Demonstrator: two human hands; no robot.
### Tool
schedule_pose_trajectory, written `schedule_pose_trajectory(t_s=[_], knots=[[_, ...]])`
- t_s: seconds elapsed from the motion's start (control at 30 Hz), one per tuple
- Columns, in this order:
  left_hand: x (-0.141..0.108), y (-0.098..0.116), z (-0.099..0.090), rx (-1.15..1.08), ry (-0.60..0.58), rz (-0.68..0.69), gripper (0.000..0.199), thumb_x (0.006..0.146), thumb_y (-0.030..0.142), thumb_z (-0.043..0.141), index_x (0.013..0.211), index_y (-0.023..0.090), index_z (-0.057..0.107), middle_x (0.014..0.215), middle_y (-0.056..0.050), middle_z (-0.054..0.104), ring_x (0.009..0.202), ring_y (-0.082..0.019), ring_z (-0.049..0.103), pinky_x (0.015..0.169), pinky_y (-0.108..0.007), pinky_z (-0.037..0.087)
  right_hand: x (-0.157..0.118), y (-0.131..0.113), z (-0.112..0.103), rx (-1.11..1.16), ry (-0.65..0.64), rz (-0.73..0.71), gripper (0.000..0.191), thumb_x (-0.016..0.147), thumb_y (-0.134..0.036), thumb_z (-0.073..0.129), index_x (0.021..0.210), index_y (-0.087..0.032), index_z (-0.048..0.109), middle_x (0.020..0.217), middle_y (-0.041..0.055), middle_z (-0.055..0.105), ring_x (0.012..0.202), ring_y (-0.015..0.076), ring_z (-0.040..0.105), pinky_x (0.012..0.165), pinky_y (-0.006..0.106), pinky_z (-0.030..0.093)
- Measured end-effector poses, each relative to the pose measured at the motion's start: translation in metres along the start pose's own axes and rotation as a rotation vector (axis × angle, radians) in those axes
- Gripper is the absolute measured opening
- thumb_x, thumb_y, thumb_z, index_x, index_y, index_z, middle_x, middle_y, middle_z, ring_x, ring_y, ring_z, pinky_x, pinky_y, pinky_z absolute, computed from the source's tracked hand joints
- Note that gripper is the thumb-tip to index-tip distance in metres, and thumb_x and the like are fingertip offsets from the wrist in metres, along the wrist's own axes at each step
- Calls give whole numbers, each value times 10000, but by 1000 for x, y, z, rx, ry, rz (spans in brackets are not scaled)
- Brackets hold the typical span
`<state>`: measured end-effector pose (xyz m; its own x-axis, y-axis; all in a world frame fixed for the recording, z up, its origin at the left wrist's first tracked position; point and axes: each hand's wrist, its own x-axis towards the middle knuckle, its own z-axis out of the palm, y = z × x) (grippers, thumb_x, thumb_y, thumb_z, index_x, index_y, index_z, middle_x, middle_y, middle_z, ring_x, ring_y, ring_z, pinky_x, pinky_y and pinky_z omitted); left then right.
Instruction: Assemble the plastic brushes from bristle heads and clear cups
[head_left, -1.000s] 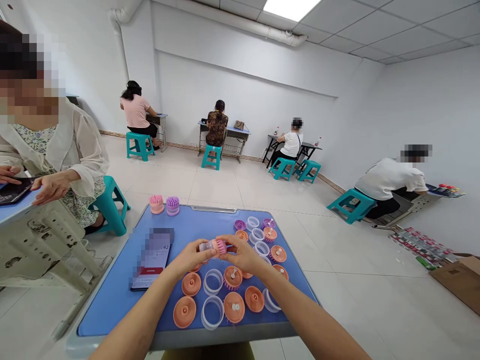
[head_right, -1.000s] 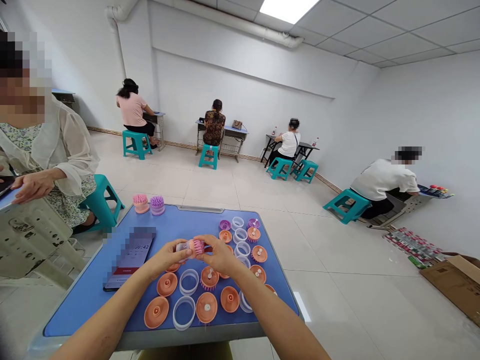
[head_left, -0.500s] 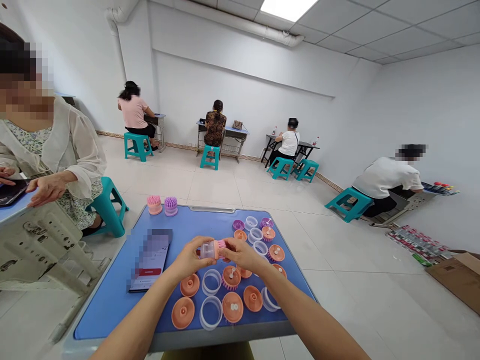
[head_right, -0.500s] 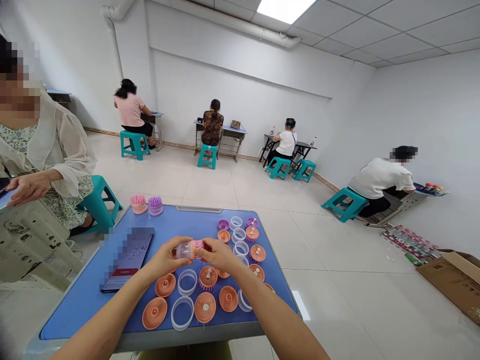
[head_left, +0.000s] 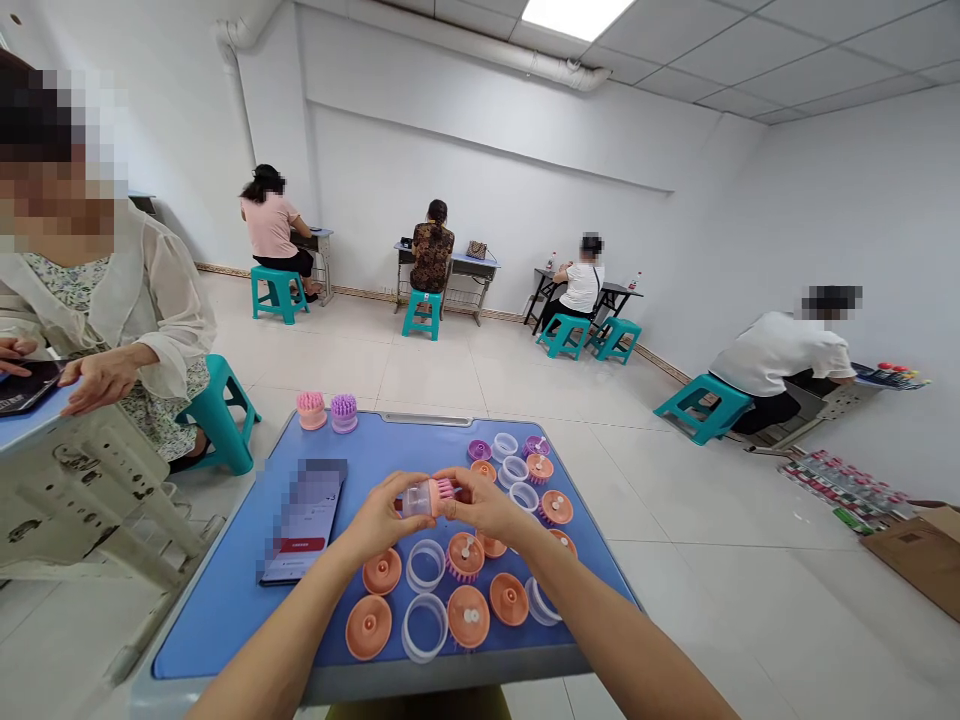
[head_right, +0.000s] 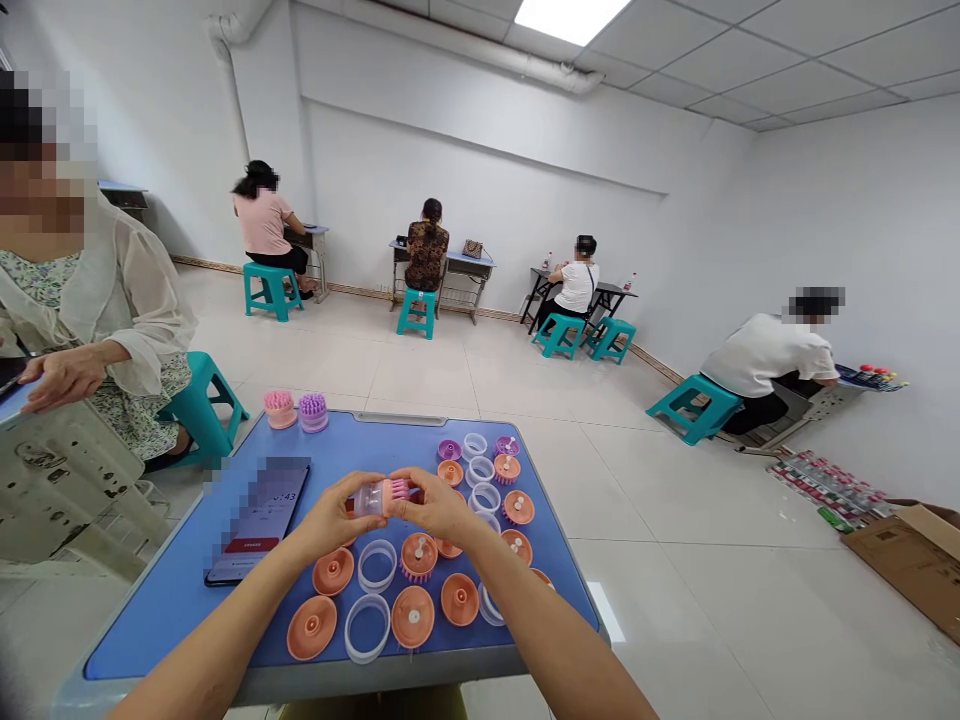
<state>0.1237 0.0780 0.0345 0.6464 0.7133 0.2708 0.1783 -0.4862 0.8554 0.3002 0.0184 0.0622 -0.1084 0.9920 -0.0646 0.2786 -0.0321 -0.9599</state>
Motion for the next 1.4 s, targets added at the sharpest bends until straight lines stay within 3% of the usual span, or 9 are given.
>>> schedule_pose_trajectory(t_s=[0.1, 0.2, 0.37, 0.67, 0.87, 1.03, 1.13, 1.23, 1.4], knots=[[0, 0, 1, 4, -14, 4, 498, 605, 353, 685, 1061, 208, 544, 971, -44, 573, 869, -189, 546, 728, -272, 455, 2, 2, 0, -9, -11, 64, 361, 717, -500, 547, 862, -169, 555, 628, -14, 566, 511, 101, 552, 500, 240, 474], [0, 3, 2, 16, -12, -20, 468, 613, 342, 673, 1044, 200, 558, 972, -45, 586, 855, -190, 551, 691, -258, 458, 2, 3, -1, -1, -15, 100, 413, 764, -541, 444, 823, -147, 552, 533, -22, 532, 433, 100, 530, 427, 232, 449], [1, 7, 1, -29, 22, -176, 442, 644, 393, 626, 999, 138, 565, 817, -44, 627, 680, -166, 564, 589, -252, 453, -1, 1, -1, 65, -30, 11, 464, 697, -420, 610, 1089, -210, 479, 830, 16, 607, 699, 128, 598, 632, 270, 501], [1, 13, -2, -358, -52, -330, 443, 628, 485, 606, 881, 130, 525, 573, 35, 535, 500, -112, 521, 484, -227, 426, -1, 3, 8, 44, 43, -193, 388, 642, -291, 676, 1000, -205, 551, 899, 24, 597, 806, 165, 583, 750, 333, 479], [1, 14, -4, -466, -107, -406, 420, 673, 557, 515, 751, 145, 502, 433, 50, 498, 390, -88, 466, 396, -186, 344, -3, 1, 7, -34, 17, -270, 345, 695, -273, 626, 1029, -220, 554, 985, 35, 564, 874, 167, 563, 767, 319, 484], [0, 6, -3, -378, -85, -258, 479, 592, 417, 664, 952, 131, 530, 702, -5, 606, 595, -126, 560, 546, -228, 444, -4, -5, 2, -179, 14, -203, 314, 743, -333, 580, 1025, -206, 527, 884, 27, 582, 756, 145, 565, 666, 280, 479], [0, 2, 0, -170, -27, -144, 535, 582, 348, 690, 1059, 172, 523, 951, -48, 617, 801, -183, 581, 679, -275, 474, -3, -6, 3, -186, 13, -46, 265, 807, -407, 470, 932, -179, 522, 687, -1, 562, 567, 117, 549, 526, 250, 453], [0, 1, 1, 9, 27, -61, 510, 594, 334, 683, 1065, 201, 538, 1064, -52, 592, 936, -213, 552, 753, -292, 467, -2, -5, 3, -162, -8, 23, 342, 828, -473, 383, 894, -164, 515, 603, -15, 525, 477, 107, 527, 447, 236, 433], [0, 3, -2, 39, 46, -69, 479, 645, 341, 643, 1080, 181, 520, 1050, -65, 595, 902, -201, 569, 699, -270, 488, 0, -4, 0, -45, -50, -52, 470, 717, -426, 591, 1119, -237, 438, 960, 31, 560, 678, 111, 576, 611, 252, 489]])
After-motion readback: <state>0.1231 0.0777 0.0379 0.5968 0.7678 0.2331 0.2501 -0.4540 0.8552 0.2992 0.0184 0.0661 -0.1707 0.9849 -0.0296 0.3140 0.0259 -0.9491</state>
